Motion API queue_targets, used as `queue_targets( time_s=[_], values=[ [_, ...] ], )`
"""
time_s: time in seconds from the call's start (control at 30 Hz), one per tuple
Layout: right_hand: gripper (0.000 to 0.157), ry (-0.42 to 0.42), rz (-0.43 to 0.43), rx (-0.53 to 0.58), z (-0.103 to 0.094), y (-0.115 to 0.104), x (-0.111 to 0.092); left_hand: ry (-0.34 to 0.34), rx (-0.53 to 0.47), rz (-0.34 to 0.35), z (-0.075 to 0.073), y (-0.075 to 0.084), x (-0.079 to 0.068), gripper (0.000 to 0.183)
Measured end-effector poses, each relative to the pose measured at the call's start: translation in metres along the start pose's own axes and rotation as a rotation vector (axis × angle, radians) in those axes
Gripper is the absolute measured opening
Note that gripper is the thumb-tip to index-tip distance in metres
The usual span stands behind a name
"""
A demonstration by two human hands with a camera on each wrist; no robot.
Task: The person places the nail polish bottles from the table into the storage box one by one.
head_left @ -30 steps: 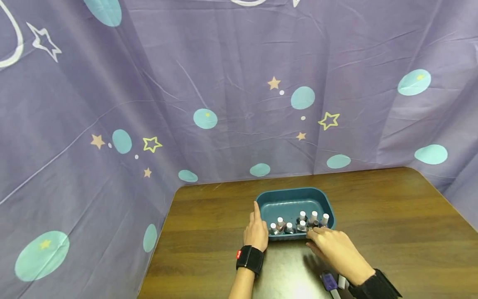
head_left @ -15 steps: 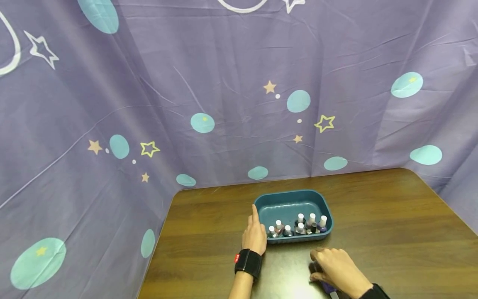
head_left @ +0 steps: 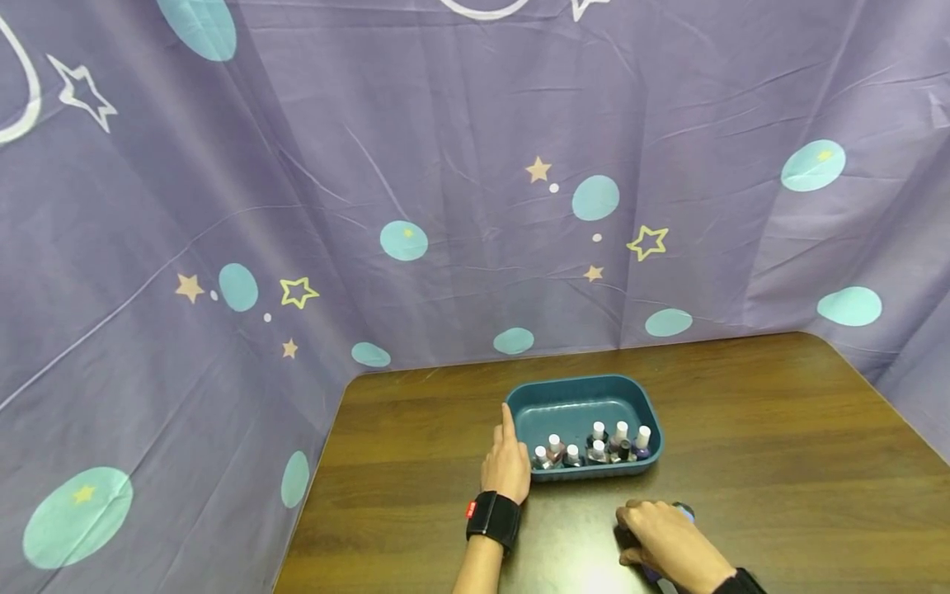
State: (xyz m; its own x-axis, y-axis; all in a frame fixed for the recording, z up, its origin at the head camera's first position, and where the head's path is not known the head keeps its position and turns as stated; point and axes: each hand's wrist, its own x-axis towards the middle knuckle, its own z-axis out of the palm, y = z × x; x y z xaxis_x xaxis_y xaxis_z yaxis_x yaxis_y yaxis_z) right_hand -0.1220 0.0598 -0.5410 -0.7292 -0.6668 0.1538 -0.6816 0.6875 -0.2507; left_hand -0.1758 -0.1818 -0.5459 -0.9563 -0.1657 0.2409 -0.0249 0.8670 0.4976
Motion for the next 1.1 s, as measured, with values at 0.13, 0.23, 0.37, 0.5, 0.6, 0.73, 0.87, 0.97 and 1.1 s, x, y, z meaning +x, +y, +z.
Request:
queue_targets(
  time_s=[0.13, 0.23, 0.37, 0.5, 0.6, 0.73, 0.87, 0.97, 1.1],
  values=[
    [0.03, 0.028, -0.032, 0.009, 0.002, 0.001, 0.0, 0.01, 0.001, 0.008, 0.0, -0.001, 0.001, 0.067],
    [0.027, 0.036, -0.039, 0.028, 0.002, 0.0, 0.001, 0.016, 0.006, 0.014, 0.001, -0.001, 0.001, 0.067],
    [0.027, 0.052, -0.026, 0.004, 0.0, -0.002, 0.0, 0.034, 0.011, 0.03, 0.002, -0.001, 0.001, 0.068],
    [0.042, -0.003, 0.026, -0.048, -0.006, -0.004, -0.008, 0.045, 0.013, 0.04, 0.003, -0.002, 0.001, 0.067],
    [0.047, -0.097, 0.077, -0.035, -0.011, -0.004, -0.012, 0.041, 0.008, 0.039, 0.003, -0.002, 0.001, 0.067],
    [0.044, -0.128, 0.079, -0.006, -0.012, -0.003, -0.013, 0.026, 0.009, 0.029, 0.002, -0.002, 0.001, 0.067],
    [0.041, -0.064, 0.03, -0.014, -0.009, -0.001, -0.015, 0.021, 0.012, 0.025, 0.002, -0.003, 0.002, 0.068],
    [0.035, -0.017, 0.009, -0.025, -0.007, 0.0, -0.015, 0.028, 0.014, 0.029, 0.003, -0.003, 0.001, 0.068],
    [0.028, 0.039, -0.004, -0.046, -0.005, 0.0, -0.014, 0.037, 0.012, 0.034, 0.004, -0.004, 0.002, 0.068]
  ],
)
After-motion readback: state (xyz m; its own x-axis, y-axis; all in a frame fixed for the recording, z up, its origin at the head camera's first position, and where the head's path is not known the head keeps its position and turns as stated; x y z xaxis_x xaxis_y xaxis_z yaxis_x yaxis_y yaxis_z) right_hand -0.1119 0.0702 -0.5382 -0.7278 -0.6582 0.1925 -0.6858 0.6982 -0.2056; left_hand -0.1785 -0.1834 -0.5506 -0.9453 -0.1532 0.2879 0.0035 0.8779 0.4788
